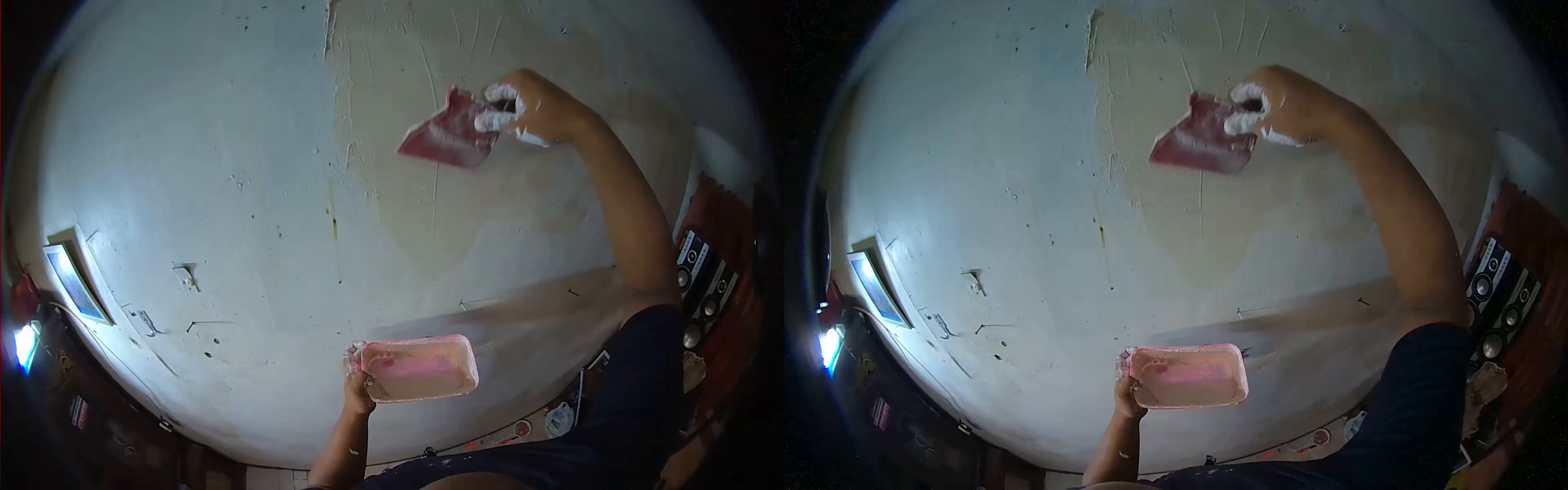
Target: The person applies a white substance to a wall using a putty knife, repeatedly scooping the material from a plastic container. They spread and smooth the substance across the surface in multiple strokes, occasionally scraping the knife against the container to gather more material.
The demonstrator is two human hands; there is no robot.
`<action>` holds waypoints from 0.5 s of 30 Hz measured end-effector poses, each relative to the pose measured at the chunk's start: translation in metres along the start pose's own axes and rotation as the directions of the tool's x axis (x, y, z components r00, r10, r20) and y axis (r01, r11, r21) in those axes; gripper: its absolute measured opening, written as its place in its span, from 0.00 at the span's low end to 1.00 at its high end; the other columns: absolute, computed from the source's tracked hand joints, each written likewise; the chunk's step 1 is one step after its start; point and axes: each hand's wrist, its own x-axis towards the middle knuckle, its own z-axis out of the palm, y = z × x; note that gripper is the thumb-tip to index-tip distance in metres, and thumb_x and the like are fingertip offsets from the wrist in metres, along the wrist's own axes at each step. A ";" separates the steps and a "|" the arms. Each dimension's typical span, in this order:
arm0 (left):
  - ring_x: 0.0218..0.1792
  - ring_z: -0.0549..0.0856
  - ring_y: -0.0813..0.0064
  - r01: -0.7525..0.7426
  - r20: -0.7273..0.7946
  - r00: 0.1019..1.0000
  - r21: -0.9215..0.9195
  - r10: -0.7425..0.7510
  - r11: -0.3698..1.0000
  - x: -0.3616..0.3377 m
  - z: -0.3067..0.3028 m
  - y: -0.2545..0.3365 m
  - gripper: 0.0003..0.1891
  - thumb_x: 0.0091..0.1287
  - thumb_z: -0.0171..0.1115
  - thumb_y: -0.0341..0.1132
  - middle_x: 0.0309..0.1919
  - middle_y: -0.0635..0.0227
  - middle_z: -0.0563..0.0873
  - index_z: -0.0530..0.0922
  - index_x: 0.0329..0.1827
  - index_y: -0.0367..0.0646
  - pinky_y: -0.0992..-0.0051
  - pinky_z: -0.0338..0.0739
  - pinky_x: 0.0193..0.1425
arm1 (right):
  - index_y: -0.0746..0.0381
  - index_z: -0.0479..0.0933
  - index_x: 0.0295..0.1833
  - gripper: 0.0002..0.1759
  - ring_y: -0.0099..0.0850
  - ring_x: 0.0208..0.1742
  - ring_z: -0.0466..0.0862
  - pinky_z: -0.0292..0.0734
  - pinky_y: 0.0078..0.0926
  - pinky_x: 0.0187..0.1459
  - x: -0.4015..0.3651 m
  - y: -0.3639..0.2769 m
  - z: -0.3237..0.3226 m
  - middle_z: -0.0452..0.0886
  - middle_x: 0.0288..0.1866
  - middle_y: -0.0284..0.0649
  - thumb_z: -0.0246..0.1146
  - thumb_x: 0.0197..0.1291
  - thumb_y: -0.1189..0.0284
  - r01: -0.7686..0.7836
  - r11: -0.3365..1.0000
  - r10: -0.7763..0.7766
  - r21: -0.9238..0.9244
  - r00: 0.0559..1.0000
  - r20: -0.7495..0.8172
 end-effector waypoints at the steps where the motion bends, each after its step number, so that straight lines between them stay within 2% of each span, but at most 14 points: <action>1: 0.50 0.77 0.66 0.071 0.003 0.997 -0.189 -0.072 0.979 -0.004 0.000 0.004 0.25 0.57 0.55 0.40 0.49 0.62 0.77 0.66 0.58 0.42 0.66 0.73 0.54 | 0.68 0.79 0.42 0.13 0.29 0.33 0.79 0.73 0.30 0.39 -0.003 -0.003 0.010 0.82 0.32 0.49 0.65 0.53 0.70 0.041 0.992 -0.010 -0.120 0.967 0.254; 2: 0.50 0.77 0.66 0.069 -0.003 0.998 -0.188 -0.070 0.980 -0.007 -0.005 0.001 0.25 0.57 0.55 0.40 0.49 0.62 0.77 0.66 0.58 0.42 0.66 0.73 0.54 | 0.66 0.80 0.40 0.12 0.35 0.34 0.80 0.73 0.33 0.40 -0.012 -0.006 0.026 0.81 0.32 0.50 0.64 0.53 0.70 0.106 0.985 -0.059 -0.140 0.950 0.306; 3: 0.51 0.76 0.66 -0.004 0.002 1.000 -0.005 0.004 1.000 -0.010 -0.012 -0.008 0.23 0.56 0.51 0.37 0.51 0.62 0.76 0.68 0.56 0.39 0.67 0.70 0.55 | 0.64 0.81 0.39 0.10 0.41 0.35 0.81 0.73 0.36 0.41 -0.021 -0.007 0.048 0.81 0.33 0.52 0.63 0.52 0.70 0.172 0.973 -0.106 -0.155 0.926 0.362; 4: 0.51 0.74 0.65 -0.078 0.021 0.997 0.175 0.075 0.981 -0.013 -0.016 -0.014 0.23 0.56 0.46 0.34 0.52 0.61 0.74 0.69 0.55 0.36 0.69 0.67 0.57 | 0.63 0.81 0.39 0.11 0.45 0.36 0.80 0.73 0.38 0.42 -0.030 -0.005 0.068 0.81 0.33 0.52 0.63 0.52 0.69 0.140 0.983 -0.072 -0.119 0.889 0.452; 5: 0.51 0.74 0.65 -0.078 0.013 0.997 0.171 0.076 0.982 -0.017 -0.010 -0.007 0.23 0.56 0.46 0.34 0.52 0.61 0.74 0.69 0.55 0.36 0.69 0.67 0.57 | 0.63 0.81 0.39 0.11 0.50 0.38 0.79 0.73 0.41 0.42 -0.034 -0.001 0.084 0.81 0.34 0.52 0.63 0.52 0.68 0.104 0.991 -0.041 -0.088 0.842 0.538; 6: 0.51 0.74 0.64 -0.084 0.012 0.996 0.189 0.083 0.978 -0.018 0.002 0.008 0.22 0.55 0.47 0.33 0.51 0.60 0.75 0.70 0.54 0.36 0.68 0.67 0.57 | 0.63 0.81 0.39 0.11 0.50 0.38 0.79 0.73 0.41 0.42 -0.033 0.002 0.095 0.81 0.34 0.52 0.63 0.52 0.68 0.111 0.990 -0.046 -0.090 0.840 0.541; 8: 0.51 0.74 0.63 -0.095 0.013 0.995 0.215 0.094 0.972 -0.016 0.008 0.014 0.22 0.54 0.47 0.33 0.51 0.59 0.75 0.71 0.53 0.35 0.67 0.67 0.57 | 0.63 0.81 0.36 0.11 0.48 0.38 0.80 0.73 0.40 0.43 -0.028 0.007 0.108 0.81 0.32 0.52 0.64 0.51 0.67 0.154 0.957 -0.017 -0.246 0.875 0.484; 10: 0.51 0.74 0.65 0.030 -0.019 0.999 0.057 -0.029 0.998 -0.011 0.005 0.008 0.22 0.54 0.46 0.32 0.50 0.60 0.75 0.71 0.53 0.36 0.69 0.67 0.57 | 0.62 0.80 0.34 0.12 0.48 0.37 0.80 0.74 0.42 0.42 0.001 0.014 0.099 0.80 0.31 0.51 0.66 0.49 0.65 0.195 0.878 -0.022 -0.437 0.928 0.371; 11: 0.51 0.74 0.65 0.029 -0.016 0.999 0.061 -0.028 0.998 -0.009 0.005 0.010 0.22 0.54 0.46 0.32 0.50 0.60 0.75 0.71 0.53 0.36 0.69 0.67 0.57 | 0.62 0.80 0.33 0.13 0.48 0.36 0.80 0.74 0.42 0.41 0.017 0.019 0.083 0.80 0.30 0.51 0.67 0.48 0.64 0.214 0.864 -0.111 -0.457 0.964 0.243; 12: 0.52 0.74 0.65 -0.015 0.050 0.999 0.136 0.008 0.991 -0.007 0.006 0.013 0.21 0.57 0.48 0.36 0.51 0.62 0.76 0.72 0.53 0.36 0.68 0.66 0.59 | 0.63 0.79 0.32 0.14 0.48 0.35 0.80 0.74 0.42 0.40 0.035 0.022 0.060 0.80 0.30 0.50 0.68 0.46 0.63 0.231 0.846 -0.202 -0.480 0.973 0.112; 13: 0.53 0.73 0.66 -0.065 0.116 0.992 0.206 0.042 0.976 -0.005 0.008 0.015 0.21 0.59 0.50 0.39 0.52 0.63 0.76 0.73 0.52 0.37 0.67 0.65 0.61 | 0.63 0.79 0.33 0.15 0.49 0.34 0.80 0.73 0.42 0.38 0.053 0.016 0.033 0.80 0.30 0.50 0.68 0.46 0.63 0.169 0.896 -0.171 -0.411 0.985 0.032; 14: 0.53 0.73 0.66 -0.063 0.110 0.993 0.206 0.041 0.977 -0.004 0.009 0.016 0.21 0.59 0.50 0.39 0.52 0.63 0.76 0.73 0.52 0.37 0.67 0.65 0.61 | 0.64 0.78 0.32 0.13 0.48 0.33 0.79 0.73 0.41 0.37 0.073 0.014 0.008 0.80 0.29 0.51 0.67 0.48 0.65 0.154 0.906 -0.184 -0.394 0.982 -0.039; 15: 0.55 0.72 0.66 -0.063 0.121 0.992 0.217 0.037 0.974 -0.005 0.012 0.016 0.21 0.59 0.49 0.39 0.54 0.63 0.75 0.73 0.53 0.37 0.66 0.64 0.62 | 0.65 0.78 0.30 0.12 0.47 0.32 0.80 0.74 0.40 0.35 0.098 0.016 -0.019 0.80 0.28 0.50 0.67 0.48 0.66 0.218 0.867 -0.285 -0.447 0.955 -0.087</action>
